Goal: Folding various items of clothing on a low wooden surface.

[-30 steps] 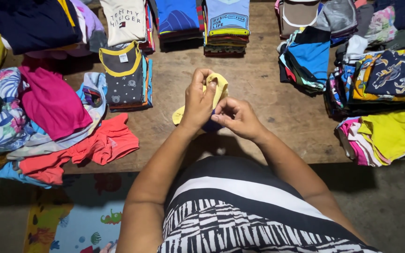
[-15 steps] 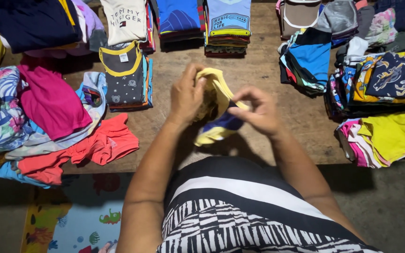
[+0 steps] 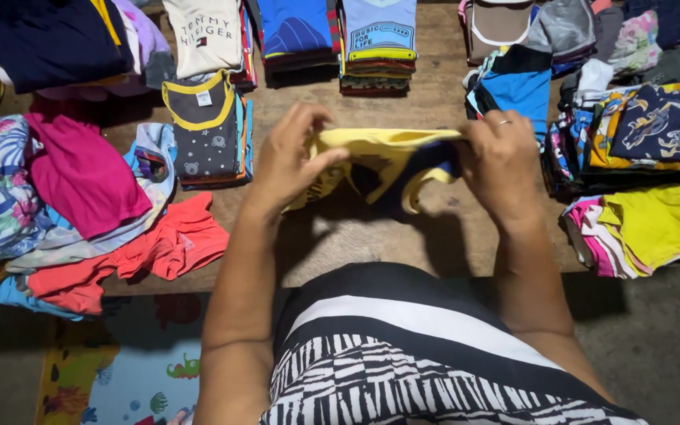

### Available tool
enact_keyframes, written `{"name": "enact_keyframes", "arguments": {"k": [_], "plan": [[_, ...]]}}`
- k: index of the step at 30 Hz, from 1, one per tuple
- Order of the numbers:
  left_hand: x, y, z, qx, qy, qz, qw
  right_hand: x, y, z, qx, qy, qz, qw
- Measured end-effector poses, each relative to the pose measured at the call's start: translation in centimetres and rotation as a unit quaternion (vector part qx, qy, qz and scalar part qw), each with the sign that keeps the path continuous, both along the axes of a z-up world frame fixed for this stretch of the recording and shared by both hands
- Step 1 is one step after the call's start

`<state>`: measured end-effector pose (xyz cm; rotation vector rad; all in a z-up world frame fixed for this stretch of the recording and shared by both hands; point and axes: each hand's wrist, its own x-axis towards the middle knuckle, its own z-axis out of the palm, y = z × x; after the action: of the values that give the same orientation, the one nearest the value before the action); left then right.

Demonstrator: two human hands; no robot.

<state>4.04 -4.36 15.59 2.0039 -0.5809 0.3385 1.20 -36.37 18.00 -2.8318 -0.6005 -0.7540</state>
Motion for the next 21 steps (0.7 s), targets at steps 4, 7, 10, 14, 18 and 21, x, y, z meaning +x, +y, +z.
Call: {"name": "enact_keyframes", "arguments": {"k": [4,7,10,14,18,21], "plan": [[-0.8,3.9,2.1,0.011,0.011,-0.043,0.999,0.7,-3.3,0.2,0.061,-0.018,0.003,0.998],[-1.4,6.0,2.8,0.001,0.040,-0.105,0.994,1.2,-5.3,0.3,0.246,0.034,0.014,0.969],[-1.1,6.4,1.8,0.046,0.101,-0.079,0.991,2.7,-6.9,-1.4,0.356,0.102,0.056,0.927],[0.8,5.5,0.0,0.121,-0.040,0.126,0.984,6.7,-7.6,-4.2,0.497,0.147,0.049,0.854],[0.0,4.6,3.7,0.099,-0.219,0.272,0.932,6.1,-5.1,0.7,0.554,0.008,0.178,0.813],[-2.8,4.6,5.6,0.115,-0.280,0.290,0.908,3.2,-3.7,3.5,0.595,-0.003,0.171,0.785]]}}
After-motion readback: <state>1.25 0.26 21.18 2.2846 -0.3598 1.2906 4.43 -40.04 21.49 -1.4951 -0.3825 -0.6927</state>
